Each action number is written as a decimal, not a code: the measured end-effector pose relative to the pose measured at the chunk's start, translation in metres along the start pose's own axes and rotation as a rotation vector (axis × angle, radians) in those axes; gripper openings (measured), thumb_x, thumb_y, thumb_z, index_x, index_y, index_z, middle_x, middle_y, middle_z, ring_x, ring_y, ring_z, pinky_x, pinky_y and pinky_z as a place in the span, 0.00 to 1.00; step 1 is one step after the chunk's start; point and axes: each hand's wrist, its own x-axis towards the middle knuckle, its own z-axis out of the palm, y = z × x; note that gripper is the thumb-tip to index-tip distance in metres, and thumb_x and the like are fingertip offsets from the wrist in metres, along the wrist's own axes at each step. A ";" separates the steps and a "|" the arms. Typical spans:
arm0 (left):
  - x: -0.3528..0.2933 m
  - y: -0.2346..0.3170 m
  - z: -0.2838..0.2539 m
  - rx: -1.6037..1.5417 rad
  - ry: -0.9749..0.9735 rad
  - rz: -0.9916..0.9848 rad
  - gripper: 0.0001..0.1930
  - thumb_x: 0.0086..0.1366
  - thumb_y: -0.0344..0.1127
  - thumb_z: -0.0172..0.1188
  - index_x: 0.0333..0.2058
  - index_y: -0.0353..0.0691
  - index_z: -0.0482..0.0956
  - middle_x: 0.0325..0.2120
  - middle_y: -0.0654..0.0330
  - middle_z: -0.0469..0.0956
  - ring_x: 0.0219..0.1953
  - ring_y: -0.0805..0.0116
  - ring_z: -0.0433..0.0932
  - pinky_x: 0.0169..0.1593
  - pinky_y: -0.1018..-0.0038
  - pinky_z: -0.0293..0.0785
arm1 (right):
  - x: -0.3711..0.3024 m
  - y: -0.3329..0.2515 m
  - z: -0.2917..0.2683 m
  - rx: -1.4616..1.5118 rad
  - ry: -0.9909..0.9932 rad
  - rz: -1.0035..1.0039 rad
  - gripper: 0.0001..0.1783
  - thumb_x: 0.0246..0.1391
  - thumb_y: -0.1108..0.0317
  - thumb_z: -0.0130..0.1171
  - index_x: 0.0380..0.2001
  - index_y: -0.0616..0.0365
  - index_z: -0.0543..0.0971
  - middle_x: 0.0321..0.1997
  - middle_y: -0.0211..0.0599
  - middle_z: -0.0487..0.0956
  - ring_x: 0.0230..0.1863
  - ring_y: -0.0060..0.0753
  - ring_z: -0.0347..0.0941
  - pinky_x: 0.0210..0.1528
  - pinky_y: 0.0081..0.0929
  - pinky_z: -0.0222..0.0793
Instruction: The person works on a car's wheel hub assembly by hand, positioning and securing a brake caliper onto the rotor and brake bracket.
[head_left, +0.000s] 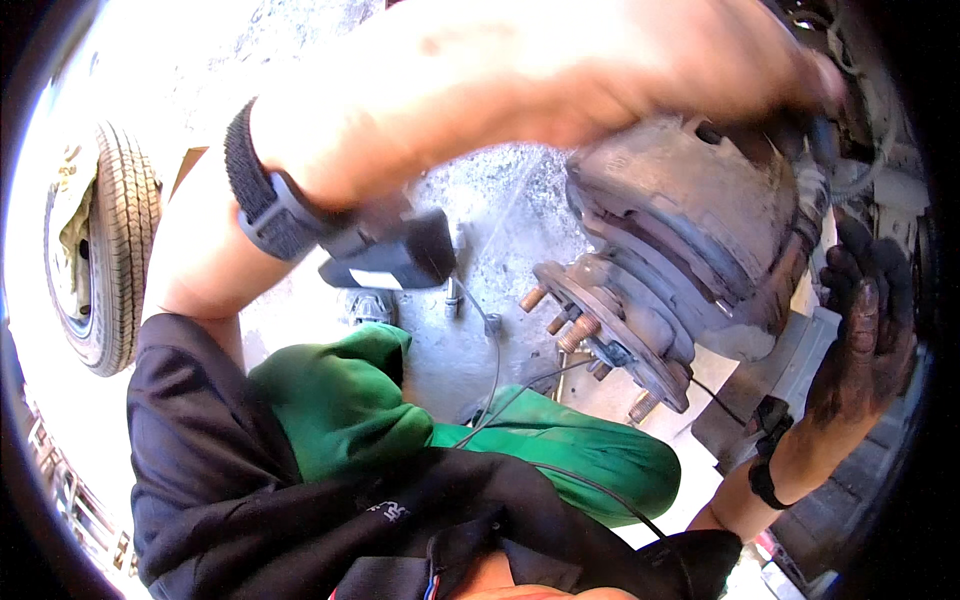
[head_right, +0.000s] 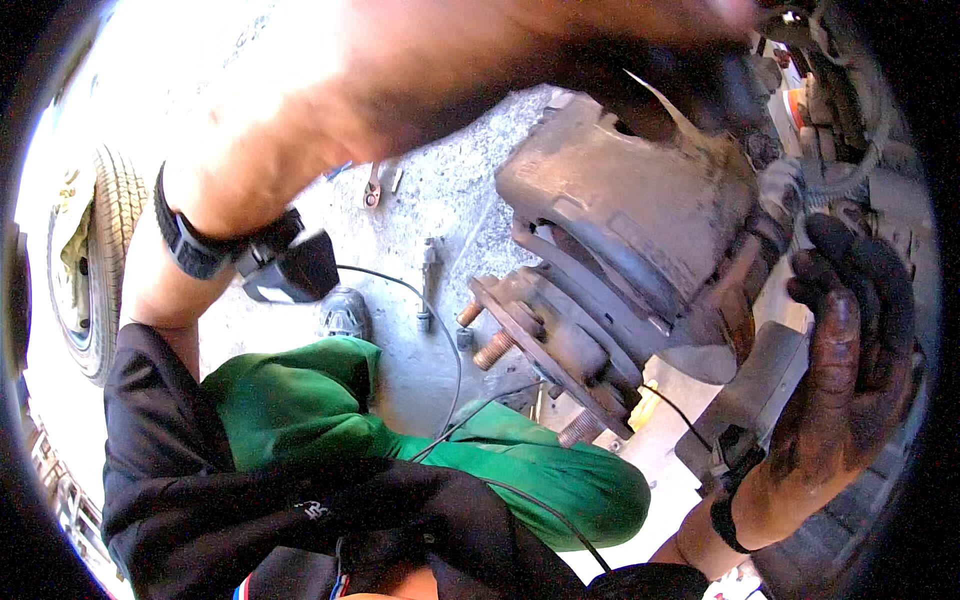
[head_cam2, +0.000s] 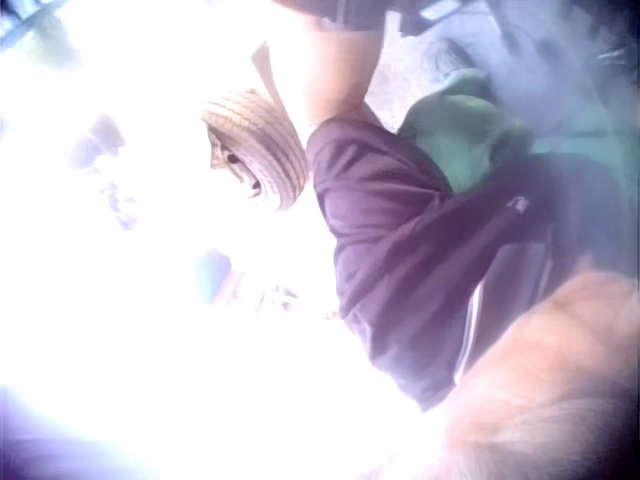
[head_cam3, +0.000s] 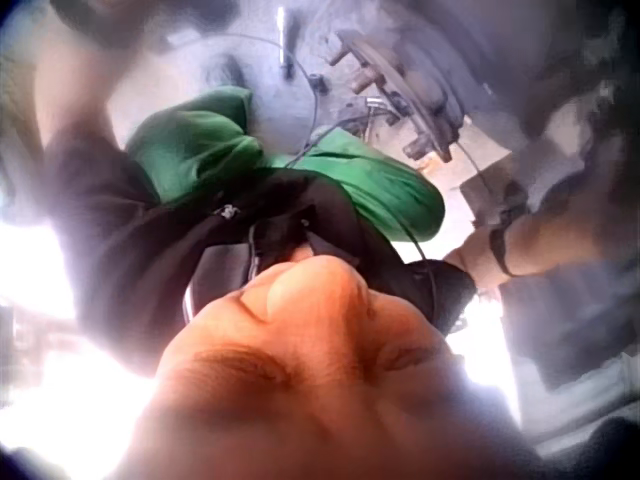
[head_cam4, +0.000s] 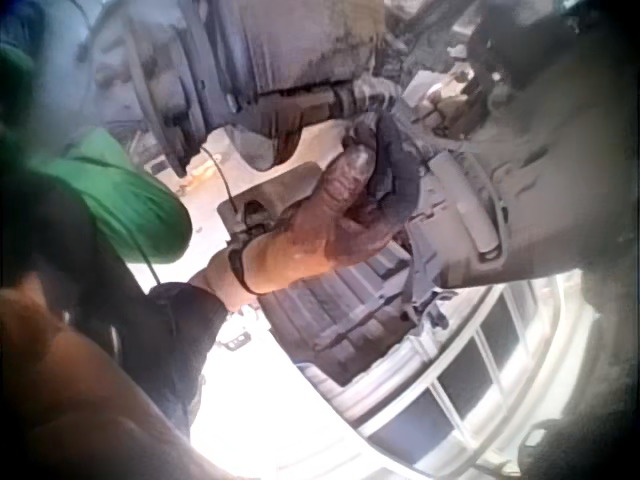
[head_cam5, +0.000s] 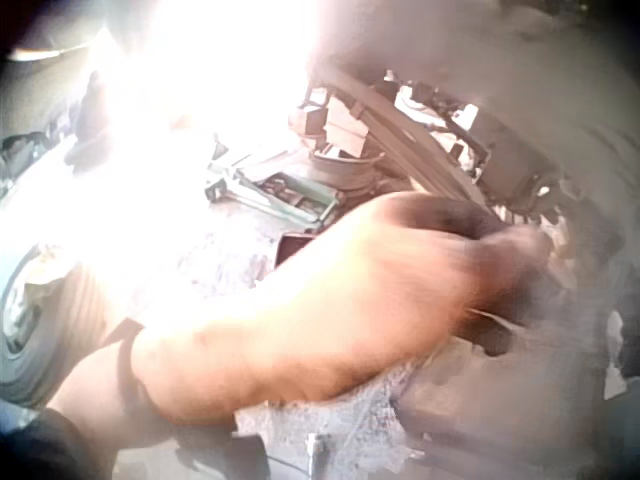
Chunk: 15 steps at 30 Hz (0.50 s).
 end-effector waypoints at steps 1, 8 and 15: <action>0.003 -0.006 -0.010 -0.090 0.085 -0.133 0.20 0.68 0.44 0.57 0.46 0.30 0.76 0.35 0.56 0.81 0.35 0.73 0.78 0.42 0.75 0.77 | -0.004 0.013 0.001 0.055 0.073 0.007 0.16 0.69 0.72 0.41 0.53 0.62 0.76 0.55 0.51 0.75 0.53 0.44 0.76 0.51 0.30 0.75; -0.021 -0.134 -0.053 -0.425 0.281 -0.481 0.13 0.65 0.41 0.62 0.40 0.37 0.79 0.32 0.60 0.82 0.37 0.72 0.81 0.42 0.75 0.78 | -0.008 0.030 0.021 -0.373 0.073 0.051 0.30 0.67 0.48 0.40 0.60 0.61 0.70 0.62 0.54 0.69 0.62 0.55 0.66 0.63 0.46 0.62; -0.010 -0.195 -0.035 -0.750 0.245 -0.652 0.13 0.65 0.39 0.62 0.40 0.34 0.78 0.33 0.57 0.81 0.34 0.69 0.81 0.38 0.77 0.79 | -0.014 0.005 0.032 -0.683 -0.101 -0.101 0.41 0.63 0.33 0.29 0.65 0.52 0.66 0.67 0.57 0.63 0.66 0.64 0.61 0.65 0.57 0.56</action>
